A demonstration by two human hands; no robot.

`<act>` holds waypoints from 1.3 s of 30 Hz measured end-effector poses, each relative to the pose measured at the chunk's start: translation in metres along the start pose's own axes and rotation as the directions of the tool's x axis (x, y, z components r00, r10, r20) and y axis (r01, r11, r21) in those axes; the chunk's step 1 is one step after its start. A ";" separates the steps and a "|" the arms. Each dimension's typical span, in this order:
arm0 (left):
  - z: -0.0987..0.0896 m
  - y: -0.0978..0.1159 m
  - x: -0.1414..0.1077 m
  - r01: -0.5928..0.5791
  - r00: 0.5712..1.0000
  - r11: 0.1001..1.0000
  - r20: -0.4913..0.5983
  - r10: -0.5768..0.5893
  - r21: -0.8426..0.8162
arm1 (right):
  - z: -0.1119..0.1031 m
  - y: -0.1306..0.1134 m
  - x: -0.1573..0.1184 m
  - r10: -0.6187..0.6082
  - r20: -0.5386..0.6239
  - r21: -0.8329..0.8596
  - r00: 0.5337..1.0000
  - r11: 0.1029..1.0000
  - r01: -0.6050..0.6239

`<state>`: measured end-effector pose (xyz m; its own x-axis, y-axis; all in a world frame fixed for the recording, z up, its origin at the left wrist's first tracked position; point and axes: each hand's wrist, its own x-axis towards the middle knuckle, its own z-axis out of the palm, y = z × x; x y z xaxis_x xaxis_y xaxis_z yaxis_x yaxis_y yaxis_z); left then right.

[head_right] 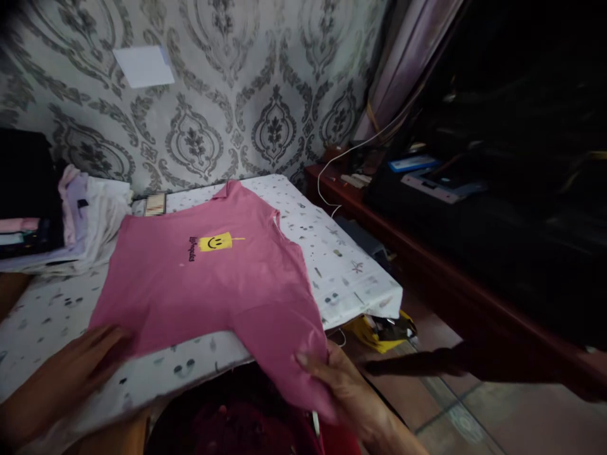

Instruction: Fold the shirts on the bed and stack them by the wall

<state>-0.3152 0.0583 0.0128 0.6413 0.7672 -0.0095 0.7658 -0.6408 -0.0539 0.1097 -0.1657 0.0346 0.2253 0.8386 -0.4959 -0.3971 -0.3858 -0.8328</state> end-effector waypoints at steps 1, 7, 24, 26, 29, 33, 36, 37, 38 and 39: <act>0.005 -0.007 -0.003 -0.002 1.000 1.000 0.023 0.001 0.018 | -0.002 0.001 -0.001 0.021 0.007 0.026 1.000 0.999 -0.021; 0.034 -0.047 -0.020 -0.008 0.999 1.000 0.034 0.008 -0.016 | -0.026 0.006 -0.004 0.040 0.268 -0.317 0.963 0.947 0.049; -0.111 0.164 0.285 -0.452 0.879 0.738 -0.112 0.463 -0.500 | -0.037 -0.122 0.155 -0.501 -0.147 -0.980 0.853 0.193 -0.055; -0.102 0.196 0.342 -0.450 0.890 0.753 -0.173 0.422 -0.480 | -0.039 -0.117 0.158 -0.515 -0.122 -0.974 0.849 0.225 -0.004; -0.084 0.235 0.406 -0.374 0.927 0.833 -0.147 0.345 -0.407 | -0.043 -0.112 0.162 -0.557 -0.074 -0.960 0.827 0.265 0.092; -0.066 0.260 0.451 -0.314 0.948 0.879 -0.070 0.310 -0.360 | -0.049 -0.109 0.170 -0.582 -0.060 -0.886 0.811 0.406 0.226; -0.058 0.261 0.466 -0.299 0.950 0.886 -0.021 0.312 -0.356 | -0.051 -0.107 0.174 -0.611 -0.058 -0.771 0.789 0.530 0.354; -0.057 0.260 0.469 -0.300 0.949 0.882 -0.019 0.315 -0.364 | -0.051 -0.105 0.175 -0.628 -0.051 -0.734 0.776 0.550 0.398; -0.056 0.258 0.471 -0.302 0.948 0.875 -0.024 0.317 -0.378 | -0.052 -0.104 0.174 -0.654 -0.039 -0.706 0.755 0.553 0.442; -0.055 0.256 0.472 -0.303 0.948 0.867 -0.034 0.316 -0.396 | -0.052 -0.103 0.173 -0.686 -0.018 -0.693 0.727 0.533 0.486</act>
<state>0.1857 0.2548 0.0491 0.8517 0.5239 0.0083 0.4880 -0.7990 0.3515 0.2360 -0.0008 0.0212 0.4522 0.8676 0.2067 0.5145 -0.0644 -0.8551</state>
